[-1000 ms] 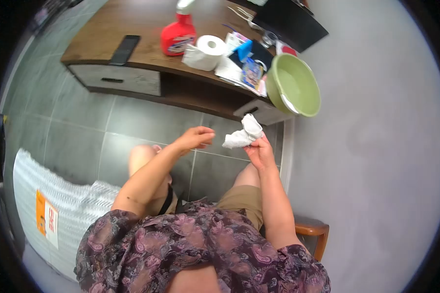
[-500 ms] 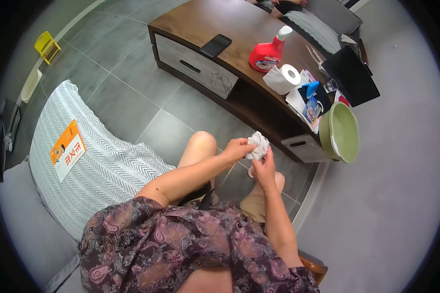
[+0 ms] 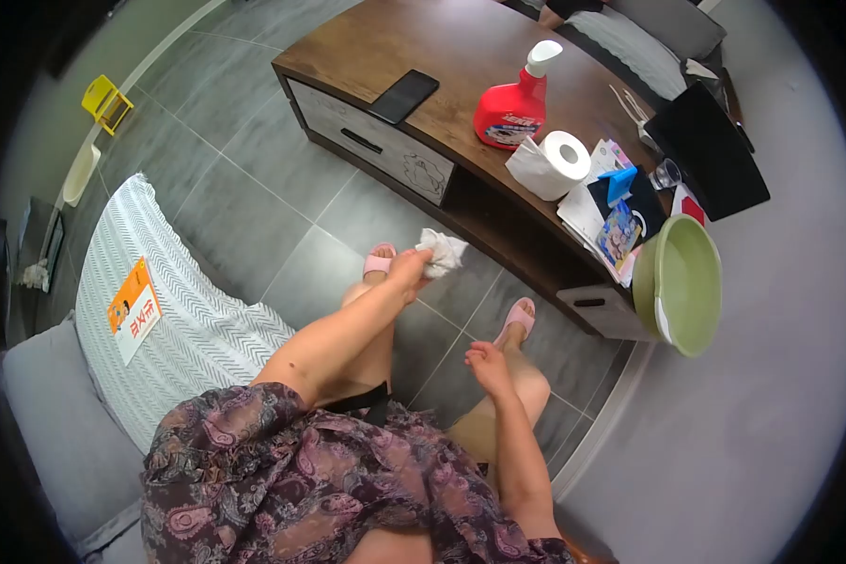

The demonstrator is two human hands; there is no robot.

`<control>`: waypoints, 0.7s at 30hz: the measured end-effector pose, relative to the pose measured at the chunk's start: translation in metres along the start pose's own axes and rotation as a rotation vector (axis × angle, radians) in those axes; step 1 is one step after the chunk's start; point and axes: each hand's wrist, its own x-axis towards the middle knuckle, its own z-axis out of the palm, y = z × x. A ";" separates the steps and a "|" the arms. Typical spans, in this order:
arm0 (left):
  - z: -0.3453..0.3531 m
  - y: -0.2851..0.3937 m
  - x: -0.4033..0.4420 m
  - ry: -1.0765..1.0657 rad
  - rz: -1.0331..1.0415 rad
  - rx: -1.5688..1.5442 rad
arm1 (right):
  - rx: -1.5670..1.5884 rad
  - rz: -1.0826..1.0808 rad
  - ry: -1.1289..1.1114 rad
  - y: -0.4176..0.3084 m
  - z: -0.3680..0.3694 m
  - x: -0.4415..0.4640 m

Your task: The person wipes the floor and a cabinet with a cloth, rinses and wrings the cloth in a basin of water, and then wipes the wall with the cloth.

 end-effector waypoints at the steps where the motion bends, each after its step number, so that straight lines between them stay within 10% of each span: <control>1: -0.004 0.004 0.013 0.054 0.004 0.003 | -0.038 0.002 -0.028 0.001 -0.001 0.014; 14: -0.097 0.066 0.221 0.536 0.172 -0.117 | -0.703 -0.031 -0.189 0.022 0.020 0.130; 21: -0.074 0.121 0.303 0.611 0.251 -0.200 | -0.438 -0.045 -0.246 -0.032 0.055 0.136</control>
